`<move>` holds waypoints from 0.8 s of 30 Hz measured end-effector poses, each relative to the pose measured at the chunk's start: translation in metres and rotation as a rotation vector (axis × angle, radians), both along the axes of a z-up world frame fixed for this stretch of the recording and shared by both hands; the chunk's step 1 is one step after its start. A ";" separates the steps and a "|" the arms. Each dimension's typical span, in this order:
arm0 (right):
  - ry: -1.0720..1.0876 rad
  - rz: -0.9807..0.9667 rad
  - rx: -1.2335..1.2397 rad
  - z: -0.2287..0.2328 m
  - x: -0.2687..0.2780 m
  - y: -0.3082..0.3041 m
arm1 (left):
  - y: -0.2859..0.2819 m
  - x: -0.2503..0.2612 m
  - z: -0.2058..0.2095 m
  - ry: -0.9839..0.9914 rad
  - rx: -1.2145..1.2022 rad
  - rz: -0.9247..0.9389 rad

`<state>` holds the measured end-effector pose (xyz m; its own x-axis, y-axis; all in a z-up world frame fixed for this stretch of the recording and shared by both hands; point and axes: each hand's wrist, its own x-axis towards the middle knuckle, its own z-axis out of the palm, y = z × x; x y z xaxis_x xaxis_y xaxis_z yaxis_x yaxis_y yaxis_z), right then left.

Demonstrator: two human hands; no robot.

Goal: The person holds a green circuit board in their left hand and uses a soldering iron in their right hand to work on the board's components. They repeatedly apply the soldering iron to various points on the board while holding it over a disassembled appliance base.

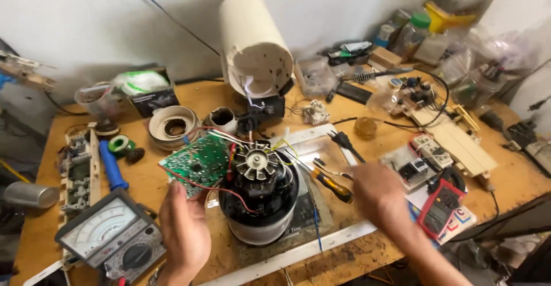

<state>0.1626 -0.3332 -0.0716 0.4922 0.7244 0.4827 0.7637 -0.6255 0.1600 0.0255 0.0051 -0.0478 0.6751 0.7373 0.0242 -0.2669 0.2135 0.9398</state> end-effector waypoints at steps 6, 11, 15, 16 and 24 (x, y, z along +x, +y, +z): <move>0.646 -0.585 0.152 0.014 0.025 -0.020 | -0.011 -0.007 0.026 -0.283 -0.149 -0.150; 0.469 -0.117 0.308 -0.006 0.018 0.006 | -0.016 -0.002 0.028 -0.177 -0.248 -0.070; 0.385 -0.323 0.065 -0.026 0.033 -0.005 | -0.011 -0.005 0.018 -0.115 -0.129 -0.050; 0.513 -0.427 0.068 -0.025 0.033 -0.010 | -0.010 -0.007 0.024 -0.100 0.044 -0.064; 0.565 -0.556 0.172 -0.048 0.036 -0.039 | -0.004 -0.011 0.032 -0.066 -0.088 -0.224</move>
<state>0.1990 -0.3717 -0.1195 0.9610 0.2407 0.1360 0.2709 -0.9181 -0.2894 0.0142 0.0010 -0.0155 0.8211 0.5705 0.0164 -0.2641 0.3542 0.8971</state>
